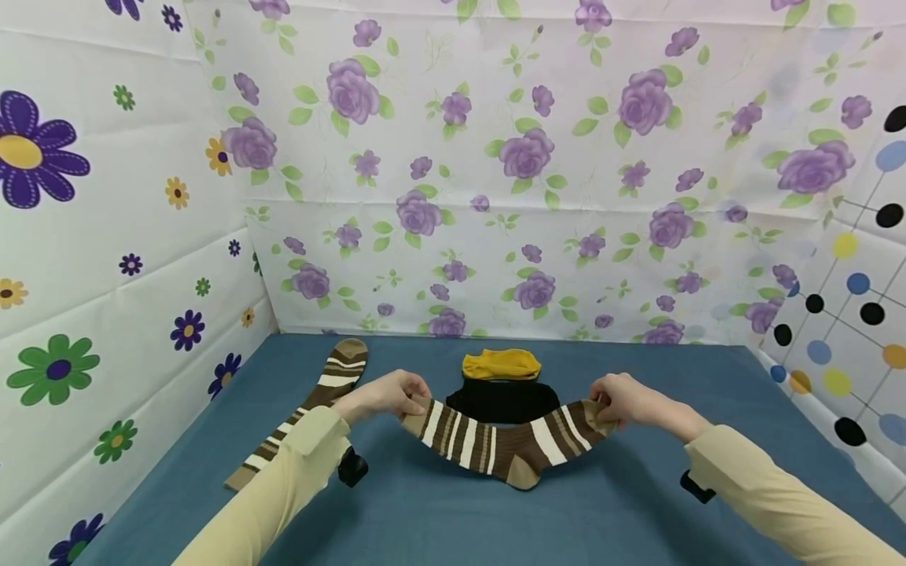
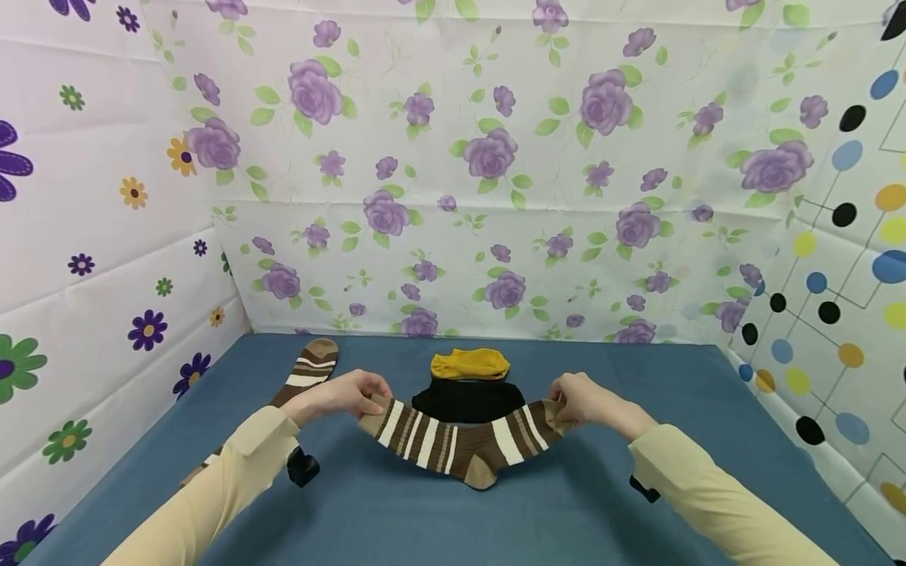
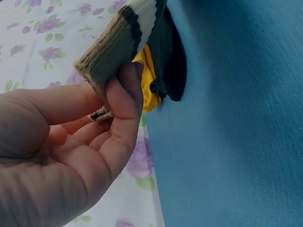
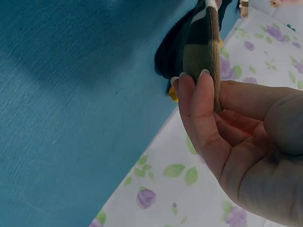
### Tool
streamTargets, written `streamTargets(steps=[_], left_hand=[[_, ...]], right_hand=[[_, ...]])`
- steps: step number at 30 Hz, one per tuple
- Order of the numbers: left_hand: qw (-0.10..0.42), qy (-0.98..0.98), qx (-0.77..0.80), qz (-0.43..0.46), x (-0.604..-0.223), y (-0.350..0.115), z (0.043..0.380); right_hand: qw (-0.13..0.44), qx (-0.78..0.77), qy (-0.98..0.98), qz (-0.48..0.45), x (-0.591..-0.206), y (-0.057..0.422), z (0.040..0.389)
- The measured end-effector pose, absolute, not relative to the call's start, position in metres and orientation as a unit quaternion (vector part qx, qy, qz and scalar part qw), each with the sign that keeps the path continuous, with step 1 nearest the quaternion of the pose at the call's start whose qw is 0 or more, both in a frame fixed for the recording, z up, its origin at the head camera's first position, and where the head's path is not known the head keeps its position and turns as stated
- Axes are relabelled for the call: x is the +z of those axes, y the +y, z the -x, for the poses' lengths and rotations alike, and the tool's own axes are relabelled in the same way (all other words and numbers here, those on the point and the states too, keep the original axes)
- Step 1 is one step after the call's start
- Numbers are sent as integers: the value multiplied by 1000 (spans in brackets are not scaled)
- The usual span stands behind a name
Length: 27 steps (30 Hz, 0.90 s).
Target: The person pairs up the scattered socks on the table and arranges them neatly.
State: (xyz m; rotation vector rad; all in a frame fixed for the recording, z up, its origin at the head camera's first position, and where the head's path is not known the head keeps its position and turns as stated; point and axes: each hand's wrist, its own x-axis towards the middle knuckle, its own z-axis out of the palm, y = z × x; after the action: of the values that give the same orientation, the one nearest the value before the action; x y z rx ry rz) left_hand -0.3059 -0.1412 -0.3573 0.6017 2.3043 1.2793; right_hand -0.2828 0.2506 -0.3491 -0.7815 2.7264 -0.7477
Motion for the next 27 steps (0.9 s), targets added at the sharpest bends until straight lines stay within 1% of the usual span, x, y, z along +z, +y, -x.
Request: streamTargets(steps=[14, 20, 27], left_hand=[[218, 848, 430, -218, -376, -140, 311], [207, 861, 416, -205, -382, -138, 311], [189, 873, 405, -196, -390, -137, 313]], right_hand=[[138, -253, 927, 239, -363, 248, 283], [143, -255, 931, 219, -364, 245, 279], [140, -243, 935, 219, -372, 247, 278]])
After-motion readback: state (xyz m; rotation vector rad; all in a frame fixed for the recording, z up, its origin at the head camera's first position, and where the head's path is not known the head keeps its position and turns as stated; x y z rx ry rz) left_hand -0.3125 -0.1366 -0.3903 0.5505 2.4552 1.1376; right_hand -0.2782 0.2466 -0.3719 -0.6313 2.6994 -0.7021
